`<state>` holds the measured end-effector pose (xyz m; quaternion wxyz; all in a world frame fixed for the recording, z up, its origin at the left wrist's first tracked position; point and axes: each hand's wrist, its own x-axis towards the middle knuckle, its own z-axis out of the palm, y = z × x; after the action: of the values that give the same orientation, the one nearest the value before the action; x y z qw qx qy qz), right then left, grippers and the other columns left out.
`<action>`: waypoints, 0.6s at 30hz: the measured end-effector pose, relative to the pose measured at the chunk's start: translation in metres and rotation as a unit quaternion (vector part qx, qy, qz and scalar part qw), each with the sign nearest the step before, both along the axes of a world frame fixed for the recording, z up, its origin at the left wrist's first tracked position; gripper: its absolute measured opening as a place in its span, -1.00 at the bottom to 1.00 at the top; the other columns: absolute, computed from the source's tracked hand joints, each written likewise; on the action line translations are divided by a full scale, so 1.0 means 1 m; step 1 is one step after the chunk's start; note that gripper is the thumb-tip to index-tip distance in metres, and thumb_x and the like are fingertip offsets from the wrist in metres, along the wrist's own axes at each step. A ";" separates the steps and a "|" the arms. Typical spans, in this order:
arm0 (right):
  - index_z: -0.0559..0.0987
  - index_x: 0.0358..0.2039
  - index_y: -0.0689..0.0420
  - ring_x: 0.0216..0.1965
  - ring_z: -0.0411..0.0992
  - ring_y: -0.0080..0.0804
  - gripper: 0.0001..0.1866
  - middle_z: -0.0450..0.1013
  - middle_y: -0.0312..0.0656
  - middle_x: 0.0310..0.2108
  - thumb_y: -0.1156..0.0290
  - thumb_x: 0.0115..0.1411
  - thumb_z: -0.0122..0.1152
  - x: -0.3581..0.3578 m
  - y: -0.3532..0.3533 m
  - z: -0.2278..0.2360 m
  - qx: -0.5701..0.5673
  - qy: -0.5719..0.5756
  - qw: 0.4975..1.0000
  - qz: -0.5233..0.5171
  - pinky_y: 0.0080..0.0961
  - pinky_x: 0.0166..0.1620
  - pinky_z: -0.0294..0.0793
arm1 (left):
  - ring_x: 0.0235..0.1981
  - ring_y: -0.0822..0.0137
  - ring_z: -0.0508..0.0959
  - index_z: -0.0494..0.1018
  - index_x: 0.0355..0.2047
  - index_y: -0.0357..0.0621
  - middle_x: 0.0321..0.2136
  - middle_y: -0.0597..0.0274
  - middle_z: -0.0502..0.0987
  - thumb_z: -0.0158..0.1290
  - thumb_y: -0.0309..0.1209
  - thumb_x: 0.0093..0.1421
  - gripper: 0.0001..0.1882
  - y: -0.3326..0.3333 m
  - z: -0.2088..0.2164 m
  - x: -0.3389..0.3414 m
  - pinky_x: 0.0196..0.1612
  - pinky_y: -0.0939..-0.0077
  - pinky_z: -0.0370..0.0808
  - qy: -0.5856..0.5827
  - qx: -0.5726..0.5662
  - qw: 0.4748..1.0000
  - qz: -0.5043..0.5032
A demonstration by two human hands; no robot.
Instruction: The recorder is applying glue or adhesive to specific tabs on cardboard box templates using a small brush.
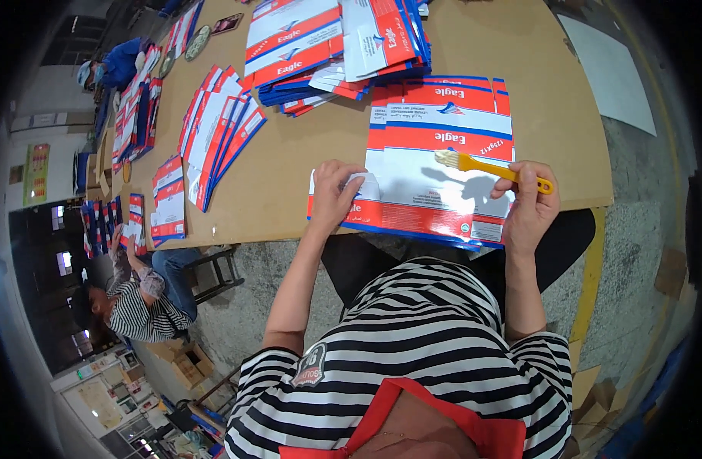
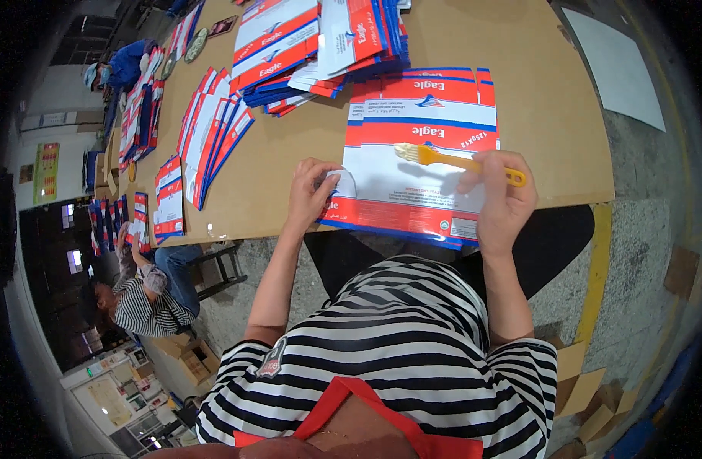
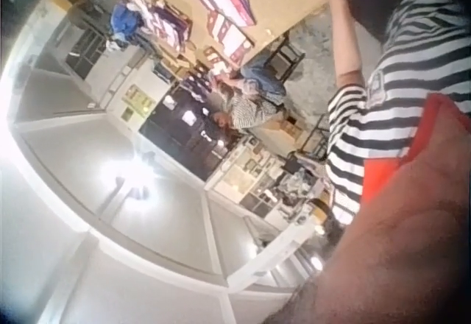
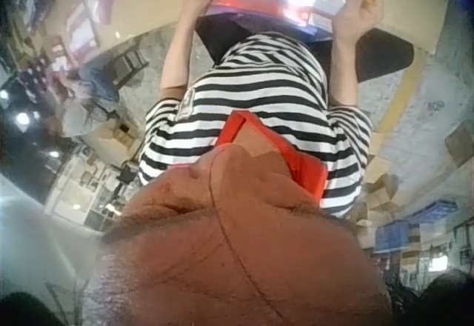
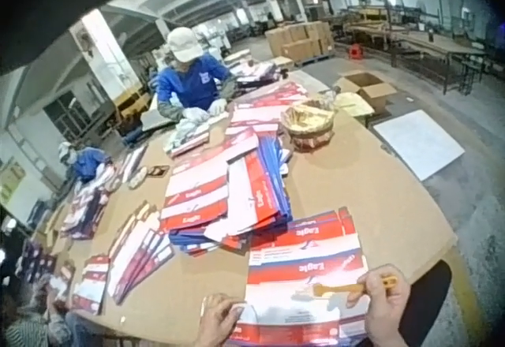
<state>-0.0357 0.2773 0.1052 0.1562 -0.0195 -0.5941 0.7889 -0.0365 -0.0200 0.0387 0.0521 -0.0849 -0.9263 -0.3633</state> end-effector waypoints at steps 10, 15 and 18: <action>0.47 -0.28 0.20 -0.53 0.19 -0.66 -0.80 0.30 -0.34 -0.43 0.32 0.27 0.06 -0.004 0.087 0.042 -0.177 0.088 0.979 -0.061 -0.76 -0.52 0.16 | -0.32 0.28 0.40 0.56 -0.40 0.00 -0.50 0.34 0.39 0.23 -0.49 -0.14 -0.78 0.003 0.116 0.041 -0.06 0.27 0.21 0.170 0.010 0.977 -0.132; 0.49 -0.24 0.23 -0.52 0.10 -0.61 -0.82 0.22 -0.31 -0.52 0.37 0.29 0.05 -0.010 0.119 0.080 -0.173 0.209 0.962 -0.043 -0.66 -0.42 0.15 | -0.33 0.28 0.41 0.57 -0.40 -0.06 -0.46 0.31 0.40 0.22 -0.53 -0.13 -0.79 -0.051 0.153 0.059 -0.11 0.32 0.29 0.238 -0.013 0.969 -0.062; 0.49 -0.27 0.24 -0.53 0.06 -0.58 -0.81 0.16 -0.32 -0.55 0.37 0.28 0.06 -0.020 0.126 0.086 -0.190 0.221 0.956 -0.025 -0.61 -0.44 0.11 | -0.32 0.34 0.44 0.55 -0.35 -0.17 -0.42 0.26 0.44 0.16 -0.59 -0.02 -0.82 -0.106 0.138 0.074 -0.21 0.49 0.37 0.225 0.096 0.960 0.136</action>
<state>-0.0555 0.4037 0.1911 0.2963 0.1110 -0.3829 0.8679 0.0378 -0.1260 0.1765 0.3157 -0.0321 -0.8544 -0.4115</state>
